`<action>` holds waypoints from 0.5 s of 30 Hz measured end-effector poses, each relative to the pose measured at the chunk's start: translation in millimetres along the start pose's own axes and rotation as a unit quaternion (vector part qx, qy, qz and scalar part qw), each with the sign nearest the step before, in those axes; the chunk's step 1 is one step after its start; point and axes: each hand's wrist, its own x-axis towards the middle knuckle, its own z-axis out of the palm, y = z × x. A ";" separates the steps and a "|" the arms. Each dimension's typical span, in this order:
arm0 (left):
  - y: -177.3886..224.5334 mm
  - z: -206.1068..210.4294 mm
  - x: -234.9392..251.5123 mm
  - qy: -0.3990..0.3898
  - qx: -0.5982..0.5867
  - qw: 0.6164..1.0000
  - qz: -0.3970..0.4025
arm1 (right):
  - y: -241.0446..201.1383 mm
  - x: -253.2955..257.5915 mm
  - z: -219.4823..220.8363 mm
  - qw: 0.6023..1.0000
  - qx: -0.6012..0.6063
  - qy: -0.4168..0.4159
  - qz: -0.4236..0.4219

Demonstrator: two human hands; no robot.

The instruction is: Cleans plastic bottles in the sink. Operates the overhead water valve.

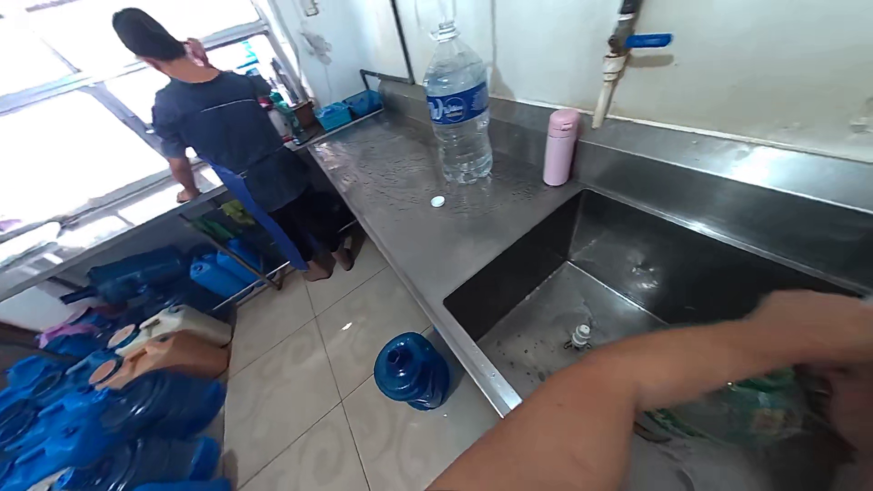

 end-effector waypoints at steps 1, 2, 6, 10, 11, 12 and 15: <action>-0.9 -6.1 -4.2 -0.011 -0.036 0.999 -0.023 | 5.3 -12.8 12.8 0.999 -0.019 0.000 0.037; -6.3 -5.6 -4.0 -0.004 -0.102 0.994 -0.036 | 9.4 -21.5 24.1 0.996 -0.065 -0.016 0.054; -21.3 16.8 -1.0 0.003 -0.190 0.982 0.012 | 31.4 -28.4 40.8 0.973 -0.230 -0.022 -0.026; -7.0 7.4 -8.4 -0.040 -0.033 0.999 -0.015 | 30.6 -21.0 41.2 0.957 -0.284 -0.051 0.039; -6.9 4.6 -9.6 -0.037 -0.058 0.996 -0.053 | 22.8 -19.8 43.0 0.966 -0.255 -0.042 0.029; -11.7 3.8 -8.5 -0.018 -0.108 0.990 -0.087 | 13.4 -18.1 44.5 0.970 -0.236 -0.041 0.028; -34.1 15.0 -1.1 0.004 -0.143 0.986 -0.088 | 17.9 -15.5 44.1 0.985 -0.169 -0.016 0.022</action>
